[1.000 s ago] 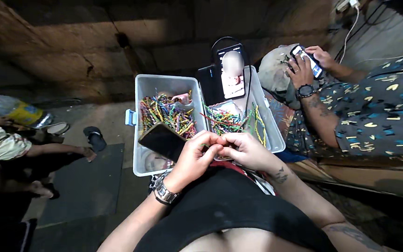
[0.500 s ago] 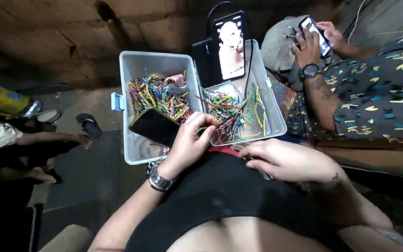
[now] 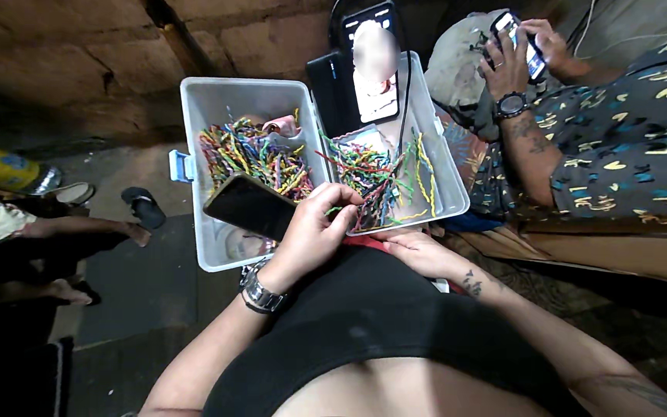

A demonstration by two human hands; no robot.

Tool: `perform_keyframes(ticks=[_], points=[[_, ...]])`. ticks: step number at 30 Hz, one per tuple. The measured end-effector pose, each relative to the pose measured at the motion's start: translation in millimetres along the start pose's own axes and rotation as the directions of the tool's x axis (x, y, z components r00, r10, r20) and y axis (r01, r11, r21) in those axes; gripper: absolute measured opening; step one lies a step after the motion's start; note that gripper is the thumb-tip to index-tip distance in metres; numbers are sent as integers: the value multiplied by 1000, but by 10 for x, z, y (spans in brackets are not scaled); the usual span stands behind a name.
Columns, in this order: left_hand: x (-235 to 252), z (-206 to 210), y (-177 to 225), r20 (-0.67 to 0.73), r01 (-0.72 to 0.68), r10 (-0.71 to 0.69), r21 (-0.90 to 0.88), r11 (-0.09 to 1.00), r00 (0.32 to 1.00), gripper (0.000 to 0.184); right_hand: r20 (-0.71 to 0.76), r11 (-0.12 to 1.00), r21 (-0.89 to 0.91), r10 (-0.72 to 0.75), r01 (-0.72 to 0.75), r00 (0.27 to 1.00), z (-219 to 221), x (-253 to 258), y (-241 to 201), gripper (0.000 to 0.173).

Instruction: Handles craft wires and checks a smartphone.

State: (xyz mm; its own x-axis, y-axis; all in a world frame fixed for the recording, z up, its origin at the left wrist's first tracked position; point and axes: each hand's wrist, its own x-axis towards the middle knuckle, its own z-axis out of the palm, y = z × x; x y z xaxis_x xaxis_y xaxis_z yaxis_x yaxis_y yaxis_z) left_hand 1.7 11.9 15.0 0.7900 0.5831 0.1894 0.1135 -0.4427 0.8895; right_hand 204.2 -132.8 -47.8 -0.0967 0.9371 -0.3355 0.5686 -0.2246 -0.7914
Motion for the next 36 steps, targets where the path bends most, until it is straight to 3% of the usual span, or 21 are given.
perform_keyframes(ticks=[5,10,13,15,17,19,20,21,22,24,25,27,29,31,33,36], points=[[7,4,8,34,-5,4,23,1000,999,15,-10,997,70,-28,28,1000,4,69,37,40],[26,26,8,42,-10,9,29,1000,999,15,-86,972,229,-39,58,996,66,44,86,22],[42,45,2,149,17,-24,42,999,989,41,-189,980,78,-168,185,967,98,-18,95,22],[53,41,17,205,66,-73,42,997,976,56,-364,911,-134,-411,389,836,118,-92,30,22],[54,50,24,195,70,-72,14,997,978,55,-475,766,-290,-636,574,608,14,-194,-178,18],[52,63,25,176,48,-48,4,999,983,52,-561,675,-468,-726,571,398,-177,-283,-390,16],[51,70,27,167,35,-35,1,999,985,50,-602,690,-533,-716,490,353,-292,-297,-473,14],[46,72,33,146,27,-25,-12,1000,989,48,-636,736,-569,-676,367,372,-412,-288,-546,15],[36,70,39,106,24,-20,-34,999,994,45,-647,782,-573,-615,243,451,-535,-253,-602,19],[16,55,48,-17,26,-27,-62,998,1000,41,-579,825,-564,-431,42,692,-752,-133,-668,28],[9,47,49,-78,25,-31,-76,997,996,37,-543,829,-559,-390,26,744,-813,-49,-692,29],[7,28,31,-106,-13,5,-74,997,994,25,-482,822,-551,-456,146,748,-849,129,-790,27],[-3,35,2,30,-115,116,-29,993,993,21,-336,786,-519,-549,337,765,-841,327,-957,25],[-14,63,-7,226,-254,240,37,966,944,22,-162,774,-456,-557,438,815,-780,559,-1152,23],[-16,78,8,378,-338,289,70,939,880,21,-12,815,-408,-456,412,890,-679,826,-1351,23],[-5,78,5,446,-372,299,83,925,843,20,135,857,-415,-273,304,953,-434,1207,-1548,43]])
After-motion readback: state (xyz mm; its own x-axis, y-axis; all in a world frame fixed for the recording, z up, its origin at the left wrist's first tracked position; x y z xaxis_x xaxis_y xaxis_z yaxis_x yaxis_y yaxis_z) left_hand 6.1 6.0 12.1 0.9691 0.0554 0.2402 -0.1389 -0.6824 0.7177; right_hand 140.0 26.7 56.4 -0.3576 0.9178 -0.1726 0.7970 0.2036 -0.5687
